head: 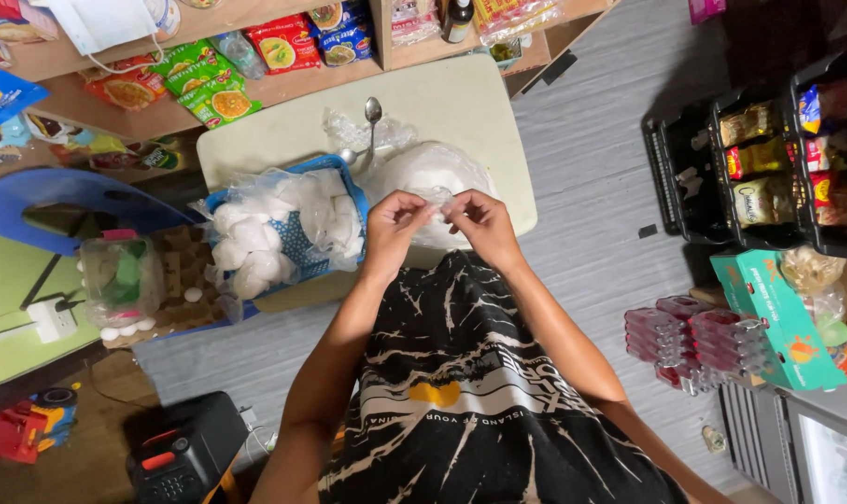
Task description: Scoop white powder from a large bag into smaller plastic bags using a spoon.
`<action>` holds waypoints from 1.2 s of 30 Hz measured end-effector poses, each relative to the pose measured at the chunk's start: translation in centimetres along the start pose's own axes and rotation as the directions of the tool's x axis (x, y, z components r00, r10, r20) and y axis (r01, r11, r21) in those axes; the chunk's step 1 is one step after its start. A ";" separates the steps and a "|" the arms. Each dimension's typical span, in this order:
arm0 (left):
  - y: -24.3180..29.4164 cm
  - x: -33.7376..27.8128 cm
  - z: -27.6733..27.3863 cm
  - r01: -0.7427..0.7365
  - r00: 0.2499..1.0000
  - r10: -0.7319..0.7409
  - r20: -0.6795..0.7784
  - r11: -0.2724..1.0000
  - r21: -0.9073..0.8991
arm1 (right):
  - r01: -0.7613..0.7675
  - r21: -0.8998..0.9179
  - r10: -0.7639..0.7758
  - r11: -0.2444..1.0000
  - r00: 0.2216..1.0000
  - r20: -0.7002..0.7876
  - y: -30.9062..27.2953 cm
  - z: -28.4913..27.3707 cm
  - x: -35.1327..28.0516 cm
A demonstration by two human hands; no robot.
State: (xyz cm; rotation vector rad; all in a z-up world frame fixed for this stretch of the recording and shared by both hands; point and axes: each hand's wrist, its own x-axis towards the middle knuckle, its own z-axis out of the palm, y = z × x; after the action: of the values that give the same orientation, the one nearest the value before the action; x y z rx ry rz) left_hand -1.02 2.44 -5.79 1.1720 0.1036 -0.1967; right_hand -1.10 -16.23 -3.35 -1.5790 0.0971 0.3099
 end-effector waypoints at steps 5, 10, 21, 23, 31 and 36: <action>0.8 -0.1 0.4 -0.168 0.963 0.222 -0.155 0.938 0.302 | 0.152 -0.226 -0.186 0.962 0.973 -0.135 -2.7 0.5 -1.7; 3.5 -0.6 1.5 -0.204 0.962 0.269 -0.049 0.824 0.528 | 0.458 -0.559 -0.495 0.691 0.864 0.095 -7.7 1.2 -2.9; 7.3 -1.0 2.3 -0.607 0.791 0.517 0.328 0.593 0.530 | 0.436 -0.594 -0.321 0.676 0.900 0.295 -6.5 1.0 -2.4; 7.1 -0.9 1.8 -0.596 0.803 0.448 0.393 0.593 0.541 | 0.439 -0.514 -0.330 0.736 0.897 0.294 -6.3 0.8 -2.4; 4.2 -1.3 0.3 -0.225 0.931 -0.022 0.365 0.752 0.619 | 0.198 -0.465 -0.111 0.863 0.972 0.208 -5.7 -0.6 -2.3; 3.0 -1.6 -1.0 -0.285 0.934 0.050 0.353 0.700 0.655 | 0.233 -0.370 -0.175 0.900 0.967 0.184 -5.7 -1.6 -2.5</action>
State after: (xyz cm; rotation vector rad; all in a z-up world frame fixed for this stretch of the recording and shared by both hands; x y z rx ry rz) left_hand -1.96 4.63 -3.21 1.8926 -0.4016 -0.2647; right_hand -1.85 -17.90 2.82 -1.9365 -0.2606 0.2895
